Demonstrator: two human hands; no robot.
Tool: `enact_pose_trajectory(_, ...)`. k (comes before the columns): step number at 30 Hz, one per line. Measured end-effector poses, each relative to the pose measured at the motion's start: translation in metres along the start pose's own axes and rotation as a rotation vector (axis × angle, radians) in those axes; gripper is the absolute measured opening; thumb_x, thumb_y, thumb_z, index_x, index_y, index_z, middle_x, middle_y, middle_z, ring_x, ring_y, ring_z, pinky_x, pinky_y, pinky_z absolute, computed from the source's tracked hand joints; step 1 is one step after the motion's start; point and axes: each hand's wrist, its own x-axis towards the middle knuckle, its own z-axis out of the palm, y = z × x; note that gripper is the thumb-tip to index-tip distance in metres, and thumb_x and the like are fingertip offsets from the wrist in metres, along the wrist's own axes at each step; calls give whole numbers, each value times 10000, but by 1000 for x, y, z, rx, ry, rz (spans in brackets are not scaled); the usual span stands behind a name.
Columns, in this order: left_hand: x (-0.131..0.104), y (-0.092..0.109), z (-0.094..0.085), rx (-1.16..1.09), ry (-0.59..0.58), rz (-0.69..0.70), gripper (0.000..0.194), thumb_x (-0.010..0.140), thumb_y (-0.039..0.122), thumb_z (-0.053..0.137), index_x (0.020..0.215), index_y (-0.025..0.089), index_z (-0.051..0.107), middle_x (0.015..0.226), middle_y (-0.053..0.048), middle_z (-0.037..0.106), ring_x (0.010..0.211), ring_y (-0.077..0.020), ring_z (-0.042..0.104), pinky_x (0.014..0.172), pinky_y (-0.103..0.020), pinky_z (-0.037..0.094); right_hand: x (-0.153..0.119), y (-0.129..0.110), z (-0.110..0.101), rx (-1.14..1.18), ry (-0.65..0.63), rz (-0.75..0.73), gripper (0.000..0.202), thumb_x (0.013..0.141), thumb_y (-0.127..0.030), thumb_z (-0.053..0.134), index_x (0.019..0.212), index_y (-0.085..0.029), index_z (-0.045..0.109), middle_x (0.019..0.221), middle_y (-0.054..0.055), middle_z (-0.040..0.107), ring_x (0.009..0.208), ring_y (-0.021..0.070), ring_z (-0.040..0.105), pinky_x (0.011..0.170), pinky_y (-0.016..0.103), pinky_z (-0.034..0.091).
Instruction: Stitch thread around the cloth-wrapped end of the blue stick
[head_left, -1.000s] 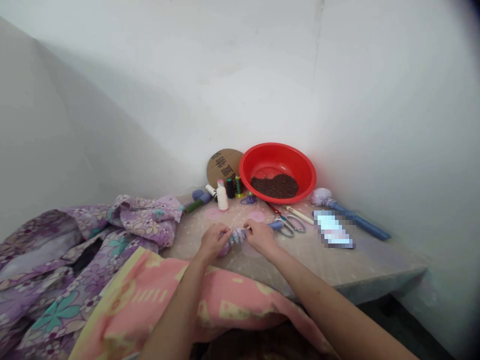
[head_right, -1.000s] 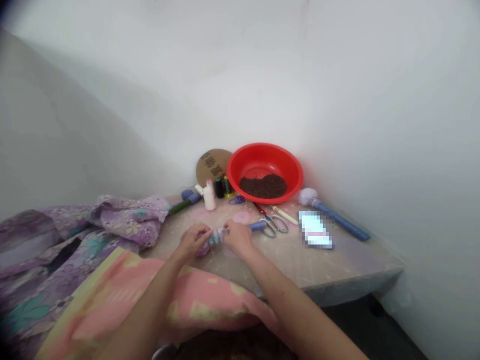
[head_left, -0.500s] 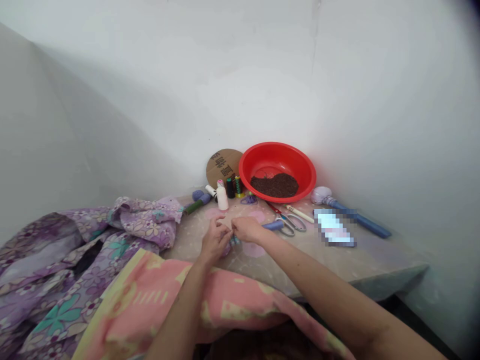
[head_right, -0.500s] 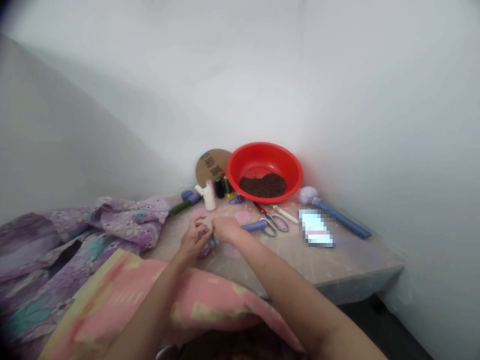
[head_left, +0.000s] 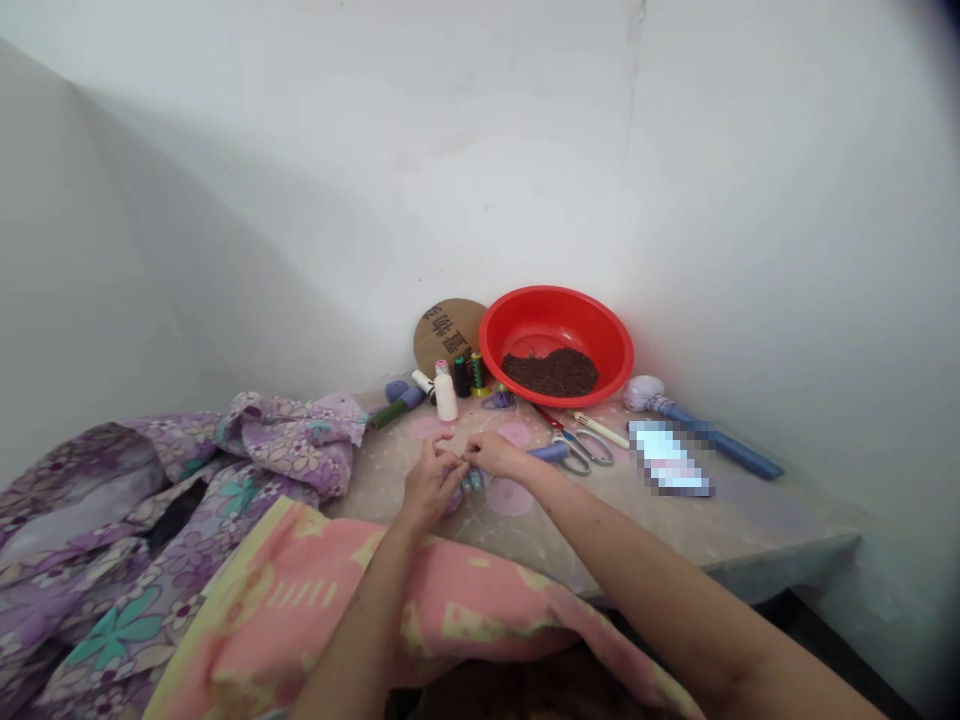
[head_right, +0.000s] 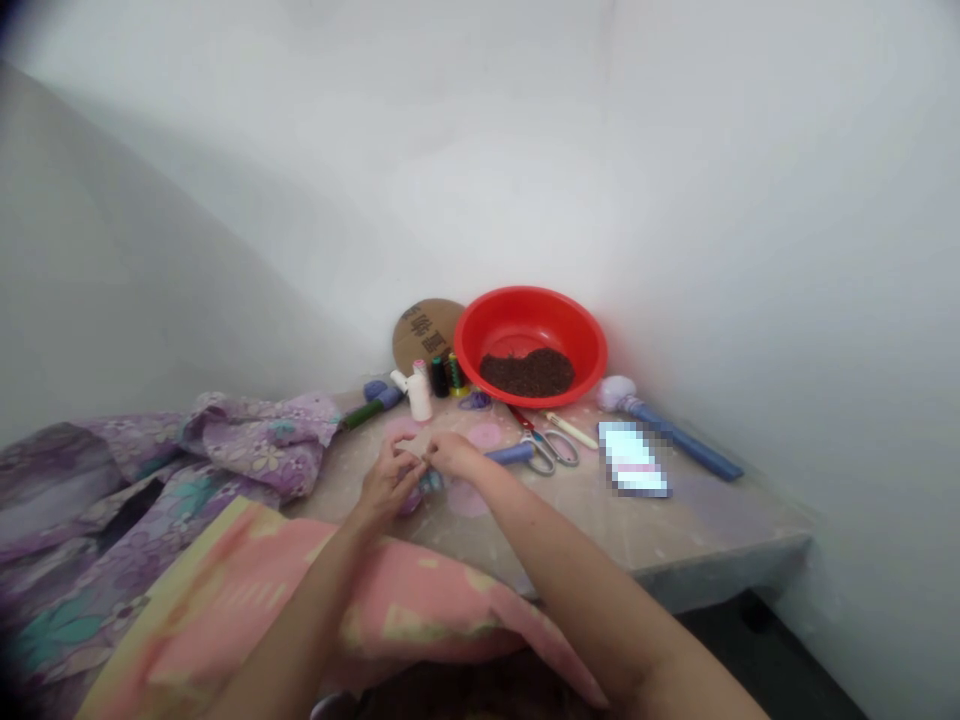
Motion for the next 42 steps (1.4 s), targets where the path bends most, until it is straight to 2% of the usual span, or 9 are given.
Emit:
enact_pose_trajectory(4, 0, 1, -1, -10, -6, 16, 249, 776, 363, 423, 727, 188, 594, 1119, -32, 412, 844, -111, 511, 764, -254, 407, 1, -1, -1, 129, 15, 12, 85, 569, -86, 538, 519, -155, 535, 487, -54, 499, 494, 60, 432, 457, 155, 293)
enact_pose_trajectory(8, 0, 1, -1, -16, -11, 30, 244, 773, 358, 429, 712, 181, 586, 1063, -31, 441, 821, -106, 515, 757, -244, 405, 2, -4, 2, 292, 89, 82, 114, 717, -176, 392, 632, -163, 467, 535, -50, 510, 396, 44, 381, 404, 161, 299)
enact_pose_trajectory(15, -1, 0, 1, -39, -4, 5, 224, 760, 357, 460, 709, 206, 617, 1097, -9, 466, 828, -103, 514, 766, -236, 406, -1, -27, -26, 1075, 393, 122, 135, 723, -318, 440, 713, -204, 368, 488, -74, 476, 372, 68, 449, 442, 206, 404)
enact_pose_trajectory(21, -1, -2, 3, -117, 26, -16, 227, 756, 356, 469, 733, 198, 630, 1108, -31, 468, 841, -108, 518, 779, -244, 409, -3, -44, -103, 769, 940, -301, 206, 730, -381, 474, 700, -178, 480, 526, -52, 505, 522, 75, 509, 608, 219, 422)
enact_pose_trajectory(24, 0, -3, 5, -148, 44, -23, 214, 748, 344, 480, 722, 190, 626, 1113, -36, 469, 840, -108, 524, 793, -250, 406, -12, -45, -135, 586, 1067, -386, 229, 759, -392, 438, 747, -174, 508, 561, -41, 523, 562, 81, 520, 634, 223, 415)
enact_pose_trajectory(28, 0, -3, 5, -172, 63, -34, 218, 742, 353, 486, 706, 187, 623, 1120, -35, 468, 837, -109, 529, 796, -249, 405, -19, -30, -129, 434, 767, -371, 217, 757, -364, 441, 759, -168, 534, 514, -55, 482, 458, 72, 457, 510, 198, 383)
enact_pose_trajectory(35, 0, -1, 3, -172, 50, -30, 231, 750, 362, 474, 710, 181, 611, 1128, -41, 456, 825, -107, 528, 782, -255, 409, -23, 12, -48, 82, 73, -248, 159, 632, -252, 584, 742, -152, 642, 681, 2, 625, 626, 112, 530, 569, 201, 375)
enact_pose_trajectory(38, 1, -3, 3, -176, 41, -25, 223, 746, 356, 480, 711, 178, 609, 1125, -46, 460, 818, -105, 529, 778, -254, 411, -30, 12, -30, -4, -16, -215, 200, 614, -244, 597, 798, -204, 663, 736, -13, 650, 667, 123, 548, 579, 202, 365)
enact_pose_trajectory(42, 1, -5, 5, -192, 57, -18, 226, 743, 364, 485, 703, 179, 609, 1108, -47, 476, 873, -121, 520, 802, -259, 402, -36, 7, -20, -83, 45, -139, 164, 635, -257, 582, 770, -246, 674, 696, -30, 651, 665, 123, 550, 566, 204, 338)
